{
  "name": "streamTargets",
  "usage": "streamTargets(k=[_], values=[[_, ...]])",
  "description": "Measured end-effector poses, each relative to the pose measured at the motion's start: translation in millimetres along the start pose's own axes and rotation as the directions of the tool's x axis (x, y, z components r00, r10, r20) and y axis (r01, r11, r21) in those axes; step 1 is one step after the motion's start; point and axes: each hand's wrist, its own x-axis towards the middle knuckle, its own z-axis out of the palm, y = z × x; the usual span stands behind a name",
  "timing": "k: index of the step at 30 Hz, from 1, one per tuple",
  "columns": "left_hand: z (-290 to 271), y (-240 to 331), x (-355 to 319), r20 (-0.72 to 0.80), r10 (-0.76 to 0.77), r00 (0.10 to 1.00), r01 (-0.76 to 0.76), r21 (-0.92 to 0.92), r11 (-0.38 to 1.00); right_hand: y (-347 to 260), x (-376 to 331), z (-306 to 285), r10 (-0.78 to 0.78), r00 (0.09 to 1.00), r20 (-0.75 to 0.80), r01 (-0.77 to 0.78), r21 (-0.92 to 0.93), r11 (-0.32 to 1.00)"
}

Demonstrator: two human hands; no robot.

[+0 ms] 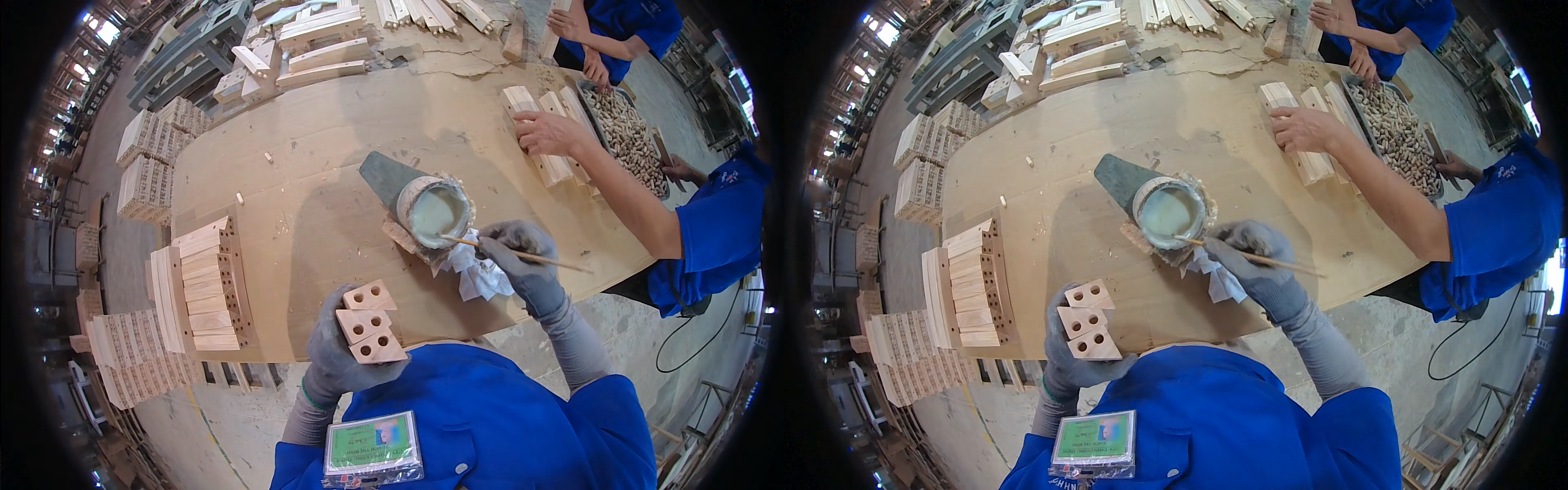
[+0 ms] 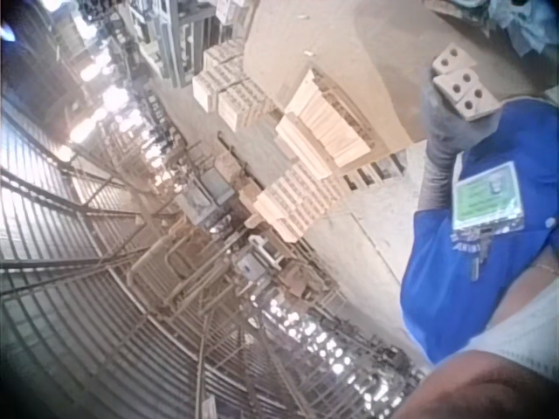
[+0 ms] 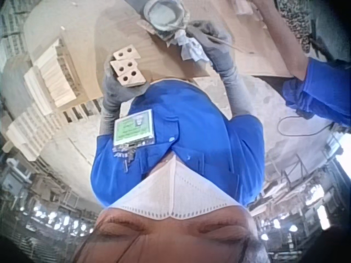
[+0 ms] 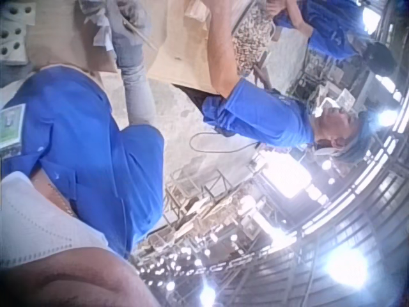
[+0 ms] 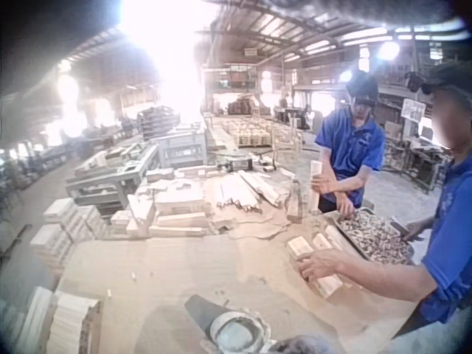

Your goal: The person applies glue into the holes of small wooden blocks using a thin stick, then places the blocks onto a stack. The person repeats this process for multiple blocks throughout the clip.

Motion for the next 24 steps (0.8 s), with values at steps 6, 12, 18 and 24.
streamTargets(k=[6, 12, 18, 24], values=[[5, 2, -1, 0.048, -0.048, 0.998, 0.055, -0.159, 0.986, -23, -14, 3, 0.25, 0.965, -0.082, -0.174, 0.515, 0.84], [1, 12, 2, 0.232, -0.084, 0.969, 0.129, -0.188, 0.974, -91, -9, 2, 0.141, 0.988, 0.063, -0.154, 0.414, 0.897], [-3, 22, 6, 0.22, 0.012, 0.975, 0.033, -0.198, 0.98, -127, -14, 17, 0.151, 0.963, 0.221, -0.185, 0.139, 0.973], [-4, 20, 0, 0.249, 0.016, 0.968, 0.043, -0.227, 0.973, -117, -20, 25, 0.066, 0.948, 0.311, -0.091, 0.069, 0.993]])
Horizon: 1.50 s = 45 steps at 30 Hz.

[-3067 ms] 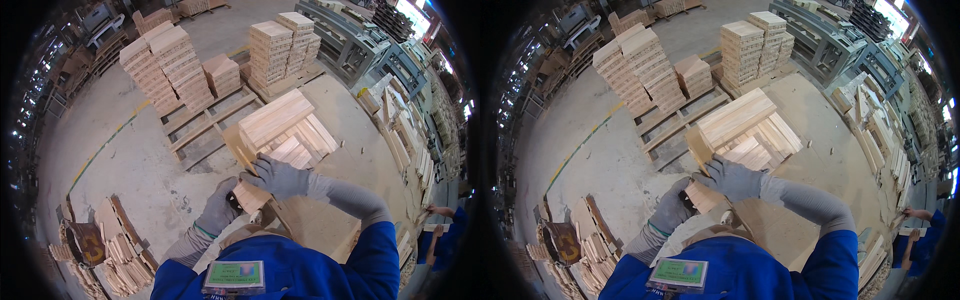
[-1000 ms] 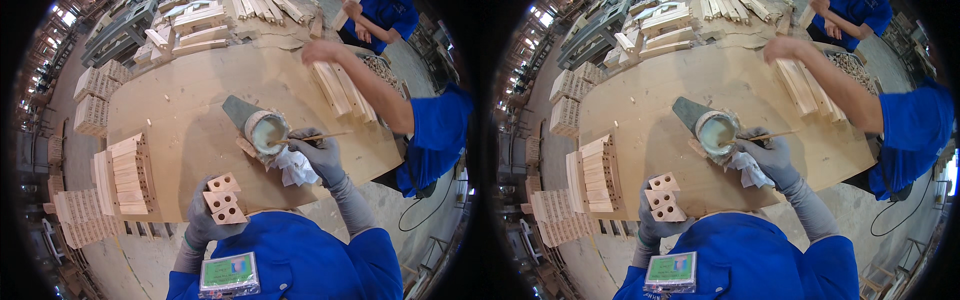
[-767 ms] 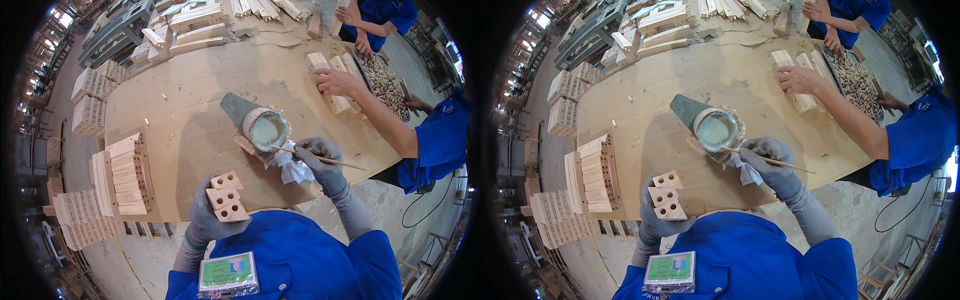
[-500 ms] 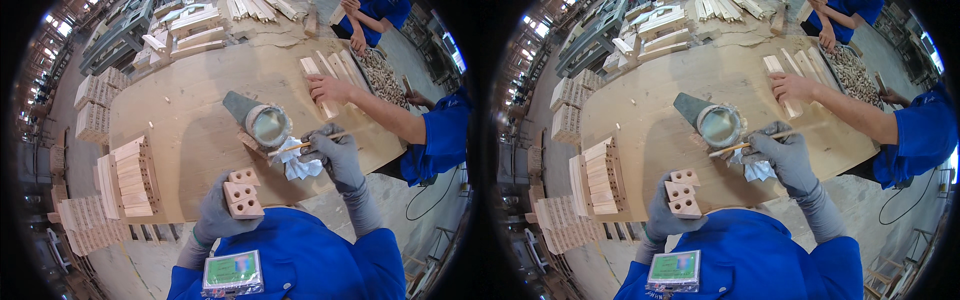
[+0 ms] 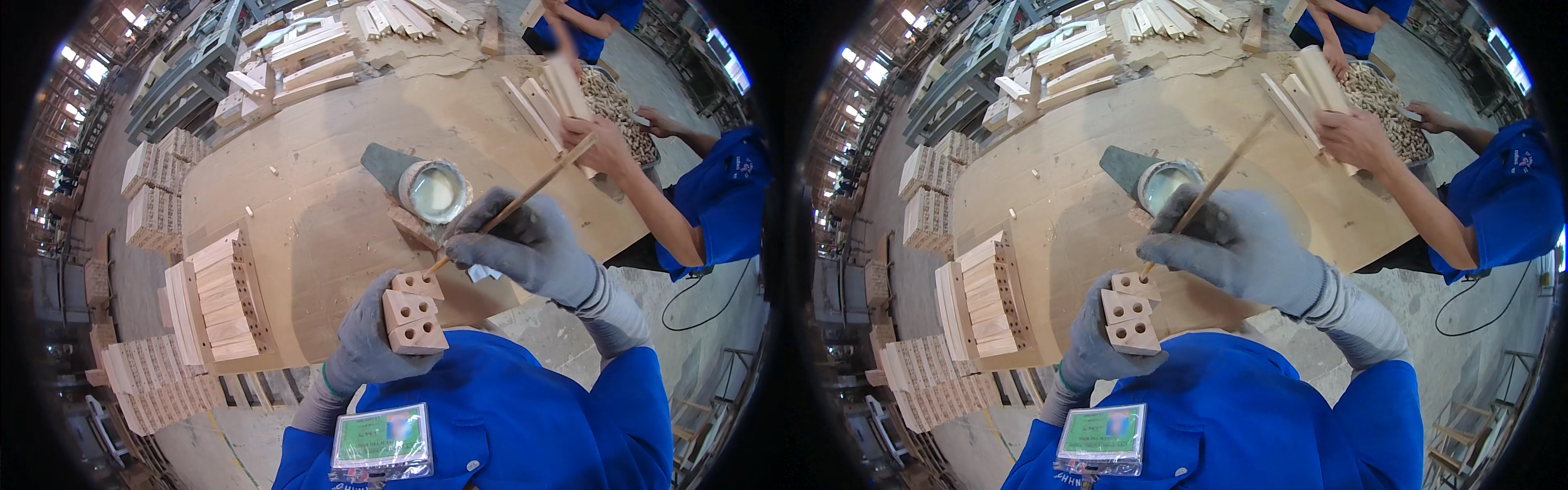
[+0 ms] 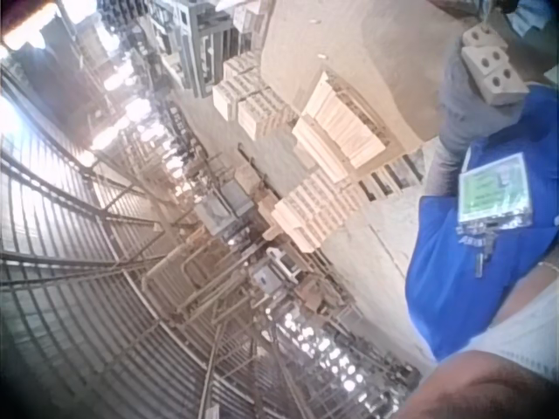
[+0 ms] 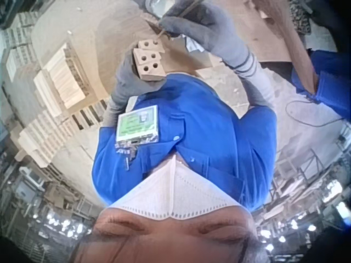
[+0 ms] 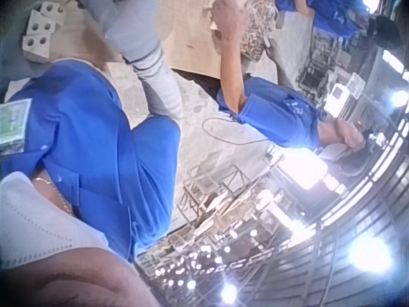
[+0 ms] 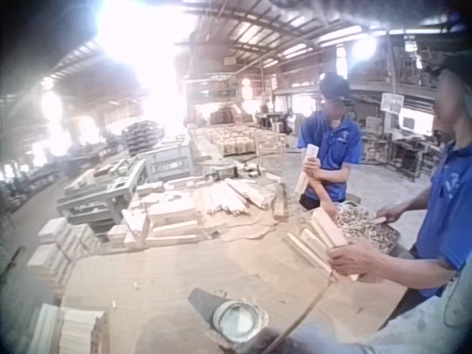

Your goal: The person applies glue into the holes of small wooden blocks using a thin stick, then places the blocks onto a stack. The person repeats this process for multiple blocks throughout the clip.

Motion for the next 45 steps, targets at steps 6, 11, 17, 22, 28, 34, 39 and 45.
streamTargets(k=[6, 11, 17, 22, 28, 34, 39, 45], values=[[-1, 0, -3, 0.008, 0.045, 0.999, -0.045, 0.03, 0.999, 2, -4, 4, -0.062, 0.998, 0.002, 0.062, -0.029, 0.998], [-1, -1, -3, 0.016, 0.053, 0.998, -0.054, 0.044, 0.998, 2, -6, 1, -0.108, 0.994, 0.008, 0.108, -0.183, 0.977], [2, -11, -9, -0.036, 0.005, 0.999, -0.006, -0.051, 0.999, -7, -8, 9, 0.023, 0.994, -0.107, -0.013, 0.092, 0.996], [0, -5, -4, -0.027, 0.046, 0.999, -0.043, 0.095, 0.995, -7, -3, 9, 0.066, 0.991, -0.118, -0.047, 0.164, 0.985], [3, -6, 0, -0.025, 0.045, 0.999, -0.042, 0.122, 0.992, 5, 4, 13, 0.08, 0.99, -0.118, -0.069, 0.1, 0.993], [4, -5, 3, -0.024, 0.025, 0.999, -0.021, 0.155, 0.988, -4, 1, 14, 0.021, 0.997, -0.07, -0.017, 0.067, 0.998], [3, -3, 12, 0.003, 0.004, 1.0, -0.004, 0.096, 0.995, -2, 6, 4, 0.023, 0.999, -0.04, -0.021, 0.062, 0.998], [-1, -7, 17, 0.028, -0.029, 0.999, 0.028, 0.041, 0.999, 6, 17, -12, 0.088, 0.986, -0.139, -0.072, 0.117, 0.991]])
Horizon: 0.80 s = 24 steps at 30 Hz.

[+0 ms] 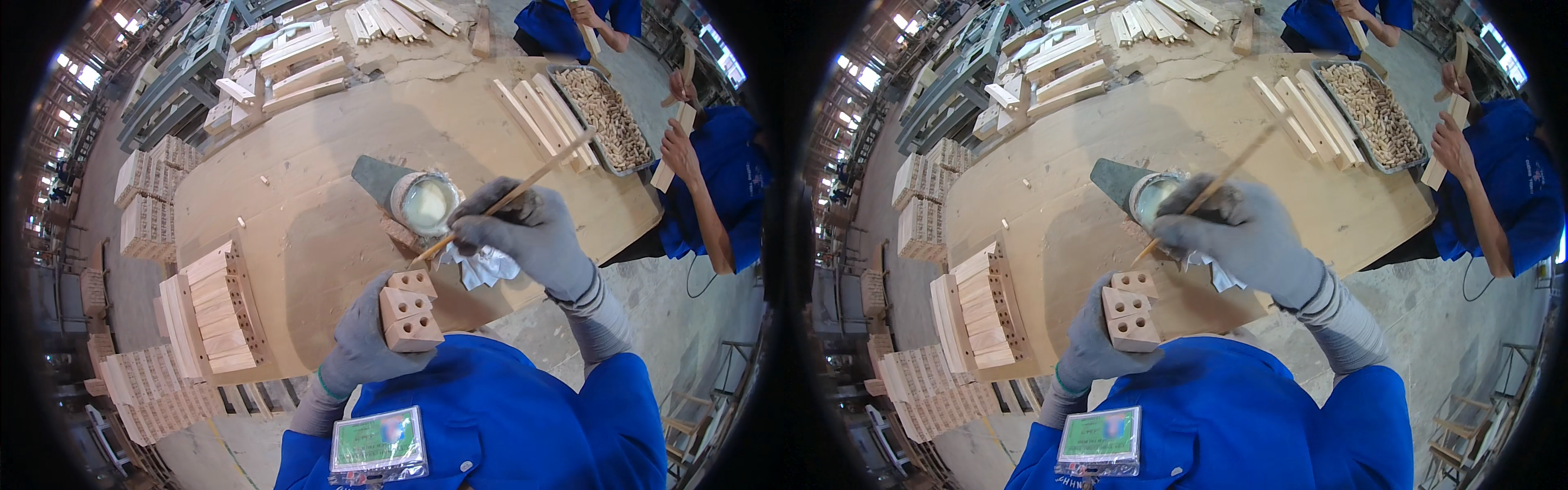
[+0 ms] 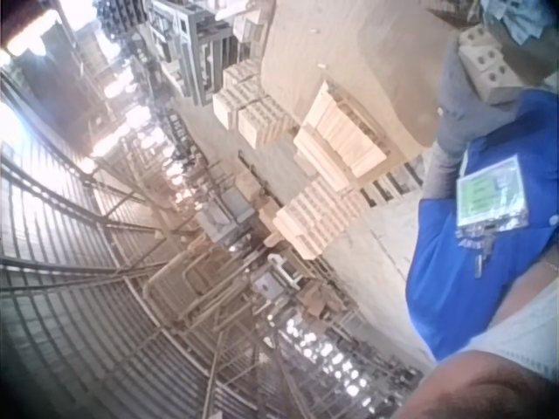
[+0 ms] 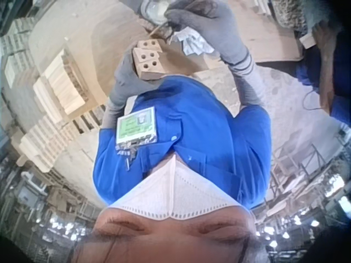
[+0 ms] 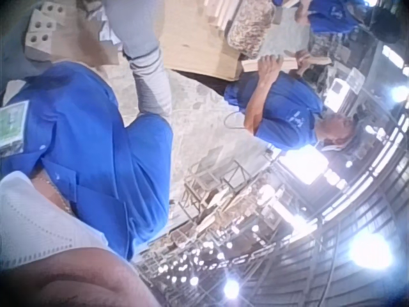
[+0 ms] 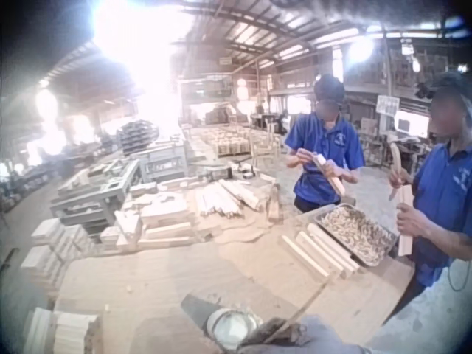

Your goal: The person applies glue into the holes of small wooden blocks using a thin stick, then places the blocks onto a stack. The person repeats this process for multiple blocks throughout the clip.

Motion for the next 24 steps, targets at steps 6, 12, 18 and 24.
streamTargets(k=[6, 12, 18, 24], values=[[-7, -11, -4, -0.074, -0.064, 0.995, 0.062, -0.022, 0.998, 77, 20, -33, -0.057, 0.977, -0.205, 0.051, -0.035, 0.998], [-9, -11, -4, -0.087, -0.058, 0.995, 0.065, 0.082, 0.995, 106, 30, -24, -0.06, 0.971, -0.23, 0.067, 0.021, 0.998], [-8, -11, -4, -0.099, -0.069, 0.993, 0.077, 0.077, 0.994, 118, 17, -22, -0.169, 0.951, -0.258, 0.157, -0.065, 0.985], [-9, -5, 1, -0.048, -0.111, 0.993, 0.112, 0.018, 0.994, 75, -6, -16, -0.01, 0.96, -0.28, 0.085, 0.255, 0.963]])
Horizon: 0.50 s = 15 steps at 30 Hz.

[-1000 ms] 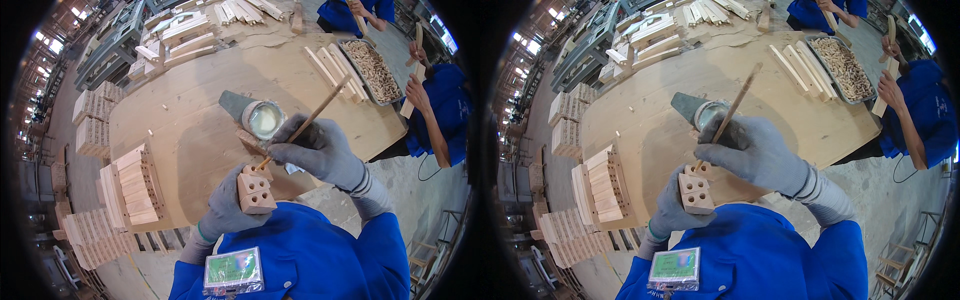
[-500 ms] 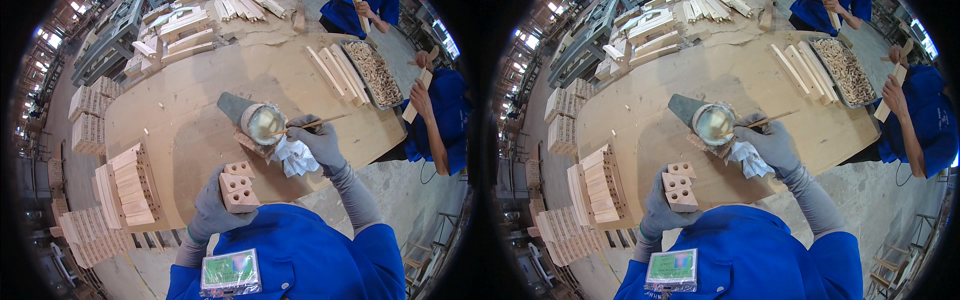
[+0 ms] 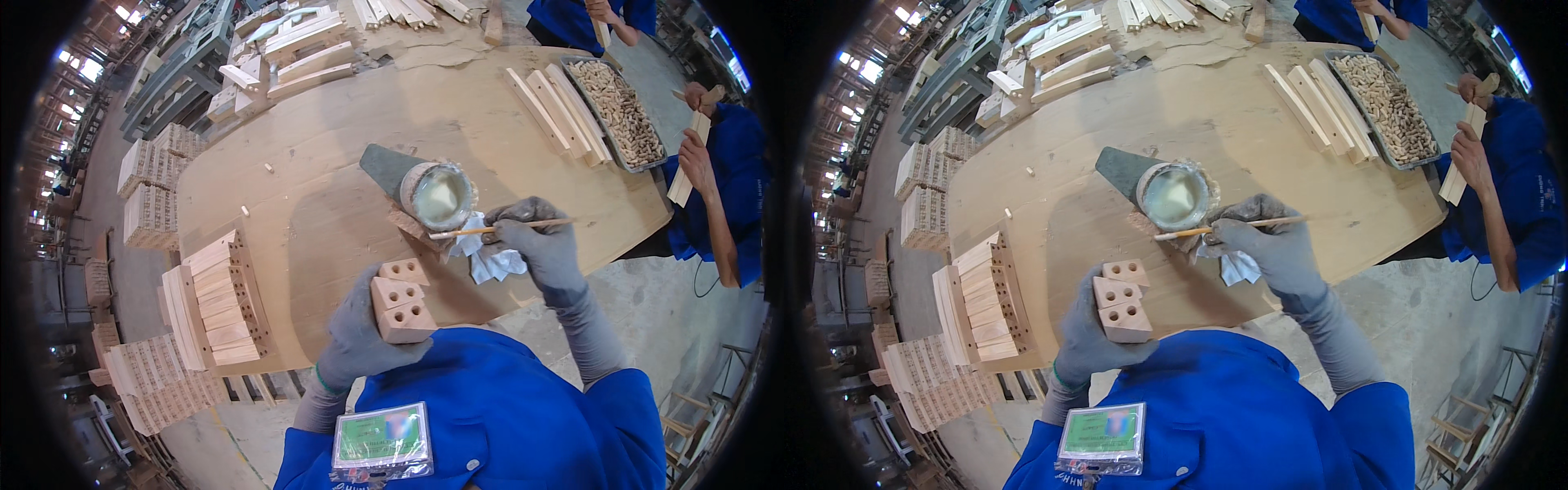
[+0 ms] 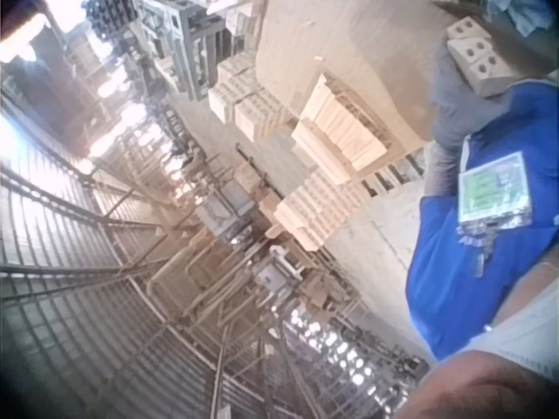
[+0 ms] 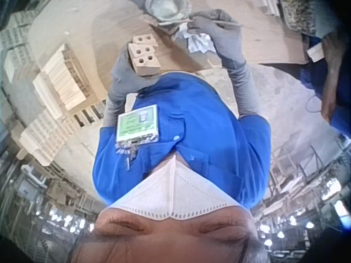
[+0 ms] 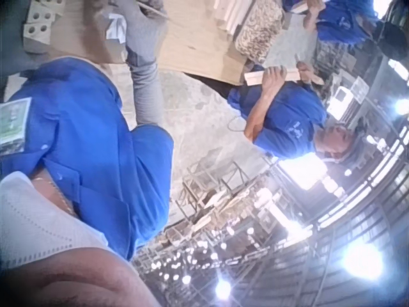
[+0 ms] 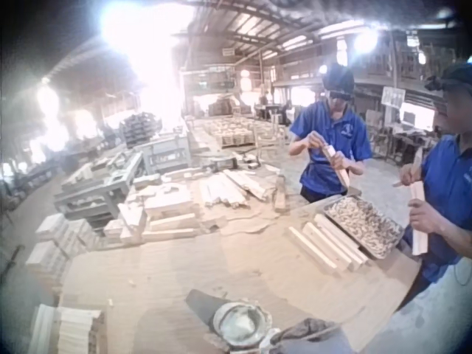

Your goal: The person applies glue into the holes of small wooden blocks using a thin stick, then places the blocks onto a stack. The person repeats this process for multiple blocks throughout the clip.

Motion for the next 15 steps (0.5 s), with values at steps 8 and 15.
streamTargets(k=[8, 15], values=[[8, -4, 0, 0.016, 0.101, 0.995, -0.102, 0.099, 0.99, -72, -20, 36, 0.127, 0.956, 0.266, -0.093, -0.136, 0.986], [9, 1, 0, 0.073, 0.07, 0.995, -0.073, 0.045, 0.996, -63, -18, 43, 0.088, 0.898, 0.431, 0.037, -0.273, 0.961]])
